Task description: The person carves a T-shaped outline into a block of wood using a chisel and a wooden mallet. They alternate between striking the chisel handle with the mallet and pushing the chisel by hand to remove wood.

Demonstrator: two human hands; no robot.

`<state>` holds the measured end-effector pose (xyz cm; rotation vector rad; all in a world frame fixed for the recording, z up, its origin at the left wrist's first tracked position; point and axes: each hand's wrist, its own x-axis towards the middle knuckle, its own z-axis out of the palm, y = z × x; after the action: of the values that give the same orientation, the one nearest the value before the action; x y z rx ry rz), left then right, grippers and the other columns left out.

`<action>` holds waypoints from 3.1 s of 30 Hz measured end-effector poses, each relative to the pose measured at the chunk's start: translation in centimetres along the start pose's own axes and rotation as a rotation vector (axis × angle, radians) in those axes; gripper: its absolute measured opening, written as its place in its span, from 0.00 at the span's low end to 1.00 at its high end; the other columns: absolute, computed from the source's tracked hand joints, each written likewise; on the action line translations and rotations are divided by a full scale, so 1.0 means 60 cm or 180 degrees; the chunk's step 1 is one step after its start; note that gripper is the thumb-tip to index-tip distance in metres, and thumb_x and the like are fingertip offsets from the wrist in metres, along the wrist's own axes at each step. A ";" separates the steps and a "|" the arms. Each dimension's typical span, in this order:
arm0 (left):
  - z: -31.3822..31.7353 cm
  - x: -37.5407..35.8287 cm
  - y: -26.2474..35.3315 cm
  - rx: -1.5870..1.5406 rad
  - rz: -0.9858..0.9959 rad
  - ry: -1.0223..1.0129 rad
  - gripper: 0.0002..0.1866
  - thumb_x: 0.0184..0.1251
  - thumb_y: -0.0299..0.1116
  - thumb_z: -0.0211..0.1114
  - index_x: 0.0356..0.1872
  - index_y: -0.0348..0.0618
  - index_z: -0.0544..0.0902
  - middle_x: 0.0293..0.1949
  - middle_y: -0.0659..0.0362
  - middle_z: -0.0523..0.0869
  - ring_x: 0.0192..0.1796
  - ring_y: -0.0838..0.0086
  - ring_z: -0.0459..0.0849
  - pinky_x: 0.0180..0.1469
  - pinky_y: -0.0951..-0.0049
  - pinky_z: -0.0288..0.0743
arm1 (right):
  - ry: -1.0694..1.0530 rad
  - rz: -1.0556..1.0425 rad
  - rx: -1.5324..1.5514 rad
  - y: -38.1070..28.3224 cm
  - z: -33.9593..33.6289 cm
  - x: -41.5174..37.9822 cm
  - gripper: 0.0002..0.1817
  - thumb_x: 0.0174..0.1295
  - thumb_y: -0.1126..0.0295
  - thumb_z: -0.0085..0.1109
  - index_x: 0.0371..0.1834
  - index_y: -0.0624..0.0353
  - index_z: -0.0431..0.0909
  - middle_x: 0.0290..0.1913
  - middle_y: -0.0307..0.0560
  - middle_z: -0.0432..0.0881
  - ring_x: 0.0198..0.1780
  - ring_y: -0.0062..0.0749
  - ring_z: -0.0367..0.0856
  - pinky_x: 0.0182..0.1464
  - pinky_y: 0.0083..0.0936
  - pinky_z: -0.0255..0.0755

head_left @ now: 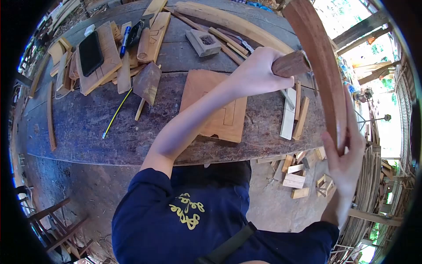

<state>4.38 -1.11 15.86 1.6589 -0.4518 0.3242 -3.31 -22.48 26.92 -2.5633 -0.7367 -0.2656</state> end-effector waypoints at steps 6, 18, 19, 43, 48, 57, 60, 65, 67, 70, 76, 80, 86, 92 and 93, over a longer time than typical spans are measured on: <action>0.001 -0.007 0.004 0.0034 0.0036 0.0005 0.15 0.55 0.35 0.65 0.18 0.38 0.72 0.16 0.68 0.68 0.21 0.84 0.65 0.25 0.75 0.59 | 0.1495 0.0451 0.0834 0.044 -0.037 -0.024 0.32 0.56 0.69 0.62 0.63 0.70 0.65 0.51 0.58 0.78 0.46 0.35 0.78 0.52 0.29 0.69; 0.001 -0.004 -0.002 0.0127 0.0039 0.0101 0.14 0.50 0.37 0.67 0.19 0.33 0.78 0.15 0.61 0.76 0.19 0.79 0.73 0.24 0.73 0.65 | 0.1674 -0.0008 0.1044 0.037 -0.031 -0.011 0.31 0.52 0.76 0.62 0.62 0.70 0.65 0.44 0.55 0.79 0.37 0.32 0.80 0.48 0.22 0.70; -0.003 -0.004 -0.003 0.0066 -0.0084 -0.0090 0.13 0.51 0.37 0.68 0.20 0.37 0.79 0.16 0.64 0.75 0.19 0.82 0.72 0.24 0.76 0.64 | 0.1705 0.0112 0.1299 0.039 -0.034 -0.010 0.31 0.52 0.77 0.62 0.62 0.70 0.64 0.44 0.55 0.79 0.34 0.30 0.79 0.45 0.22 0.70; -0.012 -0.024 -0.030 -0.0031 0.0113 -0.0404 0.12 0.50 0.38 0.72 0.23 0.40 0.81 0.19 0.66 0.78 0.22 0.85 0.75 0.26 0.82 0.65 | 0.0991 0.0340 0.1322 0.043 0.024 0.005 0.23 0.53 0.70 0.63 0.52 0.67 0.71 0.37 0.48 0.79 0.31 0.25 0.77 0.38 0.18 0.68; -0.013 -0.035 -0.022 -0.0058 -0.0012 -0.0600 0.12 0.50 0.38 0.72 0.23 0.40 0.81 0.19 0.67 0.78 0.21 0.86 0.74 0.26 0.82 0.64 | 0.1271 0.0059 0.1561 0.058 0.017 0.001 0.19 0.50 0.76 0.61 0.47 0.66 0.73 0.38 0.49 0.79 0.28 0.23 0.75 0.36 0.17 0.67; -0.009 -0.031 -0.011 0.0029 -0.0165 -0.0441 0.13 0.49 0.38 0.72 0.20 0.40 0.79 0.17 0.69 0.73 0.20 0.86 0.70 0.24 0.80 0.59 | -0.0086 -0.0585 -0.0453 0.048 0.007 -0.004 0.33 0.56 0.69 0.64 0.64 0.70 0.65 0.58 0.58 0.74 0.60 0.37 0.70 0.63 0.32 0.60; -0.007 -0.028 -0.017 -0.0041 -0.0062 -0.0449 0.13 0.49 0.38 0.71 0.20 0.39 0.79 0.17 0.68 0.73 0.21 0.86 0.70 0.24 0.80 0.59 | 0.0647 -0.0333 -0.0673 0.074 -0.018 -0.015 0.31 0.58 0.67 0.64 0.63 0.67 0.67 0.56 0.57 0.76 0.57 0.36 0.73 0.62 0.31 0.62; -0.002 -0.023 -0.028 0.0003 -0.0107 -0.0371 0.13 0.48 0.37 0.71 0.21 0.38 0.80 0.18 0.67 0.75 0.22 0.84 0.72 0.27 0.79 0.62 | 0.0814 0.0267 0.0188 0.129 -0.082 -0.036 0.25 0.52 0.72 0.65 0.55 0.65 0.75 0.47 0.54 0.81 0.51 0.33 0.78 0.59 0.31 0.66; -0.003 -0.024 -0.022 0.0024 -0.0128 -0.0346 0.13 0.49 0.37 0.71 0.22 0.38 0.81 0.18 0.66 0.76 0.22 0.84 0.73 0.27 0.79 0.63 | -0.0127 -0.0353 -0.1118 0.054 -0.012 -0.011 0.29 0.53 0.74 0.63 0.60 0.68 0.70 0.52 0.56 0.78 0.54 0.38 0.77 0.60 0.34 0.64; -0.004 -0.021 -0.025 0.0113 -0.0103 -0.0422 0.13 0.49 0.38 0.71 0.22 0.37 0.82 0.19 0.66 0.77 0.23 0.84 0.74 0.28 0.79 0.64 | 0.0253 -0.0218 -0.0753 0.066 -0.019 -0.015 0.28 0.54 0.69 0.59 0.59 0.67 0.70 0.41 0.51 0.76 0.41 0.30 0.74 0.48 0.26 0.66; -0.003 -0.020 -0.026 0.0151 -0.0127 -0.0420 0.13 0.49 0.38 0.71 0.24 0.37 0.82 0.20 0.65 0.79 0.24 0.83 0.76 0.29 0.79 0.66 | 0.0974 -0.0476 0.0204 0.091 -0.062 -0.014 0.29 0.55 0.67 0.59 0.61 0.66 0.70 0.33 0.47 0.84 0.36 0.25 0.82 0.47 0.23 0.75; 0.005 -0.013 -0.045 0.0005 0.0209 -0.0127 0.14 0.48 0.39 0.72 0.25 0.37 0.83 0.23 0.63 0.81 0.27 0.81 0.78 0.32 0.78 0.68 | 0.0023 -0.0327 -0.0212 0.032 0.010 0.001 0.33 0.50 0.70 0.64 0.62 0.68 0.68 0.48 0.51 0.81 0.49 0.33 0.80 0.60 0.28 0.66; -0.003 -0.014 -0.035 0.0121 -0.0123 -0.0228 0.13 0.45 0.38 0.73 0.26 0.39 0.83 0.23 0.63 0.81 0.26 0.80 0.79 0.32 0.78 0.70 | 0.1400 -0.0153 -0.0864 0.051 -0.052 -0.003 0.31 0.52 0.68 0.65 0.60 0.69 0.69 0.51 0.56 0.79 0.53 0.36 0.77 0.63 0.29 0.62; -0.074 -0.009 -0.048 -0.0975 -0.0175 0.0130 0.10 0.51 0.33 0.69 0.20 0.43 0.77 0.15 0.67 0.74 0.16 0.85 0.69 0.19 0.82 0.61 | 0.2018 -0.0113 0.0766 -0.015 -0.034 0.043 0.44 0.38 0.68 0.72 0.65 0.60 0.67 0.52 0.53 0.76 0.49 0.38 0.78 0.49 0.37 0.74; -0.089 -0.009 -0.061 -0.1200 -0.0045 0.0139 0.10 0.52 0.32 0.69 0.20 0.43 0.77 0.14 0.67 0.73 0.15 0.85 0.69 0.19 0.82 0.60 | 0.2020 -0.0119 0.0772 0.027 -0.049 0.032 0.44 0.38 0.68 0.72 0.65 0.60 0.67 0.52 0.53 0.76 0.49 0.38 0.78 0.49 0.37 0.74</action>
<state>5.90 4.58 13.12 1.2851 -0.4383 0.2467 -0.99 -24.22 29.51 -2.0557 -0.5286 -0.8898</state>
